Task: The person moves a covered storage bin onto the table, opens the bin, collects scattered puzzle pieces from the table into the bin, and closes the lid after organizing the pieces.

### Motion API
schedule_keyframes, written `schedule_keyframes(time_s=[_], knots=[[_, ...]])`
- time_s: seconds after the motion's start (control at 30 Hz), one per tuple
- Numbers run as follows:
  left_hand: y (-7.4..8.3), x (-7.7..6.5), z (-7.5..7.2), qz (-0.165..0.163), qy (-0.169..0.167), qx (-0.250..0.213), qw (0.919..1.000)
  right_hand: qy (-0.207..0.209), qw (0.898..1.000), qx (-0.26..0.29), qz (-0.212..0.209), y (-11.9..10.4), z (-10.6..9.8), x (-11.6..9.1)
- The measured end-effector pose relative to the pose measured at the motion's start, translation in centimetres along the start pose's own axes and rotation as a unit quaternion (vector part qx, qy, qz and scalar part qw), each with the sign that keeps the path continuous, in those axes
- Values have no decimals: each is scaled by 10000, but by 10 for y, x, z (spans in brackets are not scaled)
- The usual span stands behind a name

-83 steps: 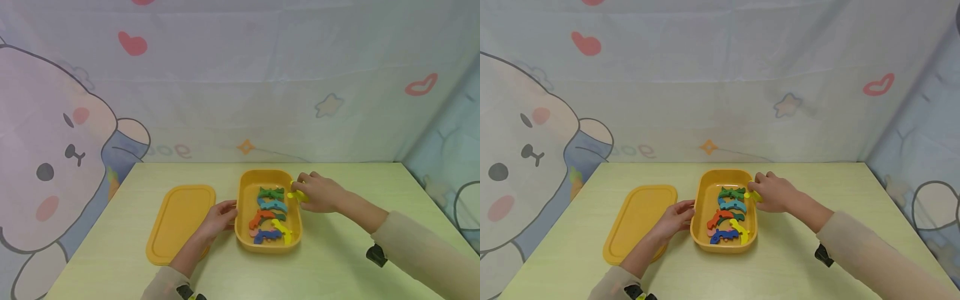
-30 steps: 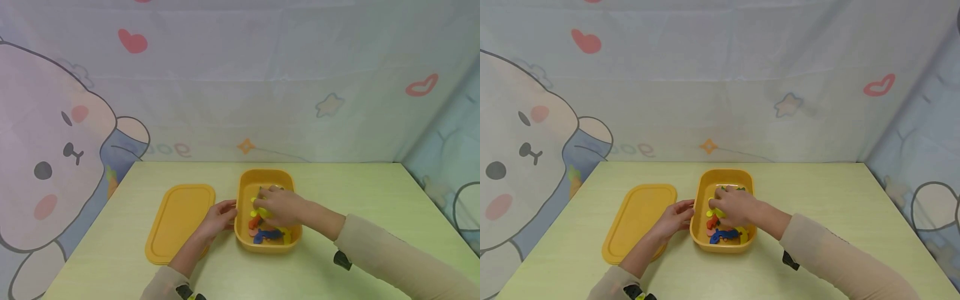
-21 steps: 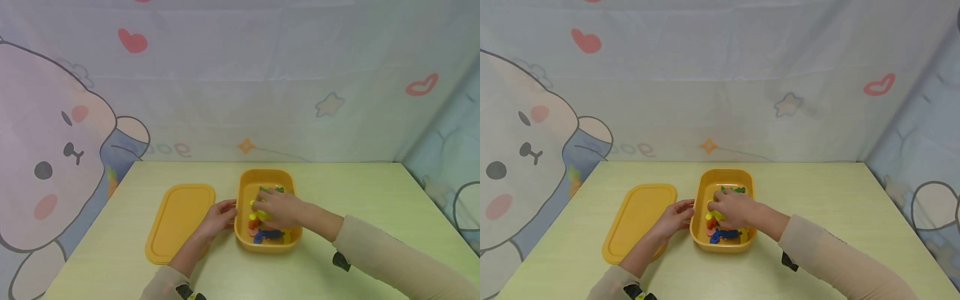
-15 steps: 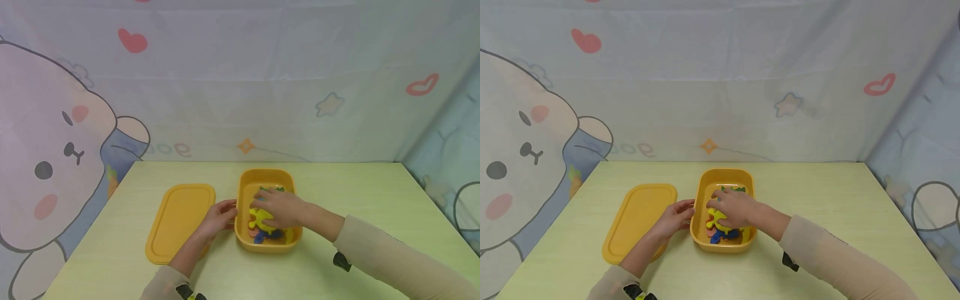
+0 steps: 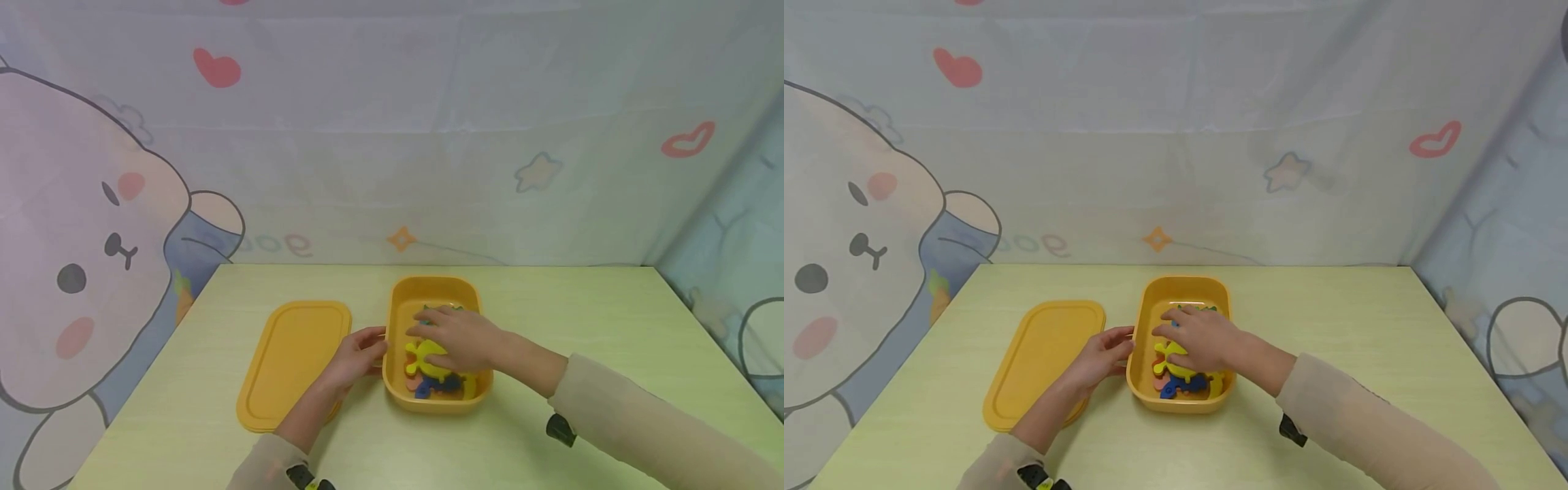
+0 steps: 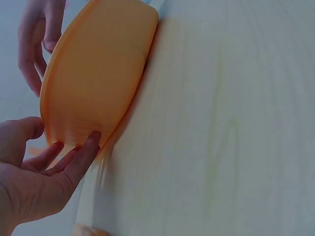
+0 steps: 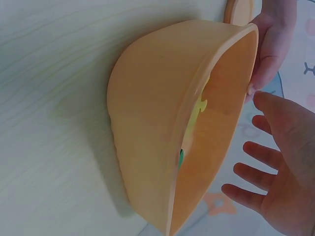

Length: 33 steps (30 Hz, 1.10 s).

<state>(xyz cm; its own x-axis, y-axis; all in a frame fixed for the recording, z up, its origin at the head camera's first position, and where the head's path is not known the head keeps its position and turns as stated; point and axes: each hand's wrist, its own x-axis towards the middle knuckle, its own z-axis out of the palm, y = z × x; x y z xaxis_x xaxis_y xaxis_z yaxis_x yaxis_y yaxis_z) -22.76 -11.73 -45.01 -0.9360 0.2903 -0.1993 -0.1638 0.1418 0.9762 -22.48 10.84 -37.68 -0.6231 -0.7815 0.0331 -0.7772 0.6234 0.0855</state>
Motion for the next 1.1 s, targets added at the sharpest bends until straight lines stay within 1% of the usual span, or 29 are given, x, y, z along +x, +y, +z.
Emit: schedule_keyframes(time_s=[0.23, 0.5, 0.63, 0.77, 0.87, 1.1], knots=[[1, 0, 0, -26, 10, 132, 9999, 506, 9987, 109, -15, -4, -1, 1], [-1, -1, -3, 89, 29, 249, 9996, 1027, 9945, 210, 77, -10, -2, 4], [1, -4, -5, 289, 212, 195, 9992, 1207, 9920, 321, 169, -12, -2, 7], [4, -6, -11, 544, 415, 99, 9976, 1299, 9899, 496, 275, -15, -3, 10], [7, -8, -15, 711, 541, 115, 9959, 1367, 9879, 655, 336, -17, -4, 12], [14, -14, -26, 709, 932, 390, 9924, 1611, 9822, 918, 303, -21, -5, 19]])
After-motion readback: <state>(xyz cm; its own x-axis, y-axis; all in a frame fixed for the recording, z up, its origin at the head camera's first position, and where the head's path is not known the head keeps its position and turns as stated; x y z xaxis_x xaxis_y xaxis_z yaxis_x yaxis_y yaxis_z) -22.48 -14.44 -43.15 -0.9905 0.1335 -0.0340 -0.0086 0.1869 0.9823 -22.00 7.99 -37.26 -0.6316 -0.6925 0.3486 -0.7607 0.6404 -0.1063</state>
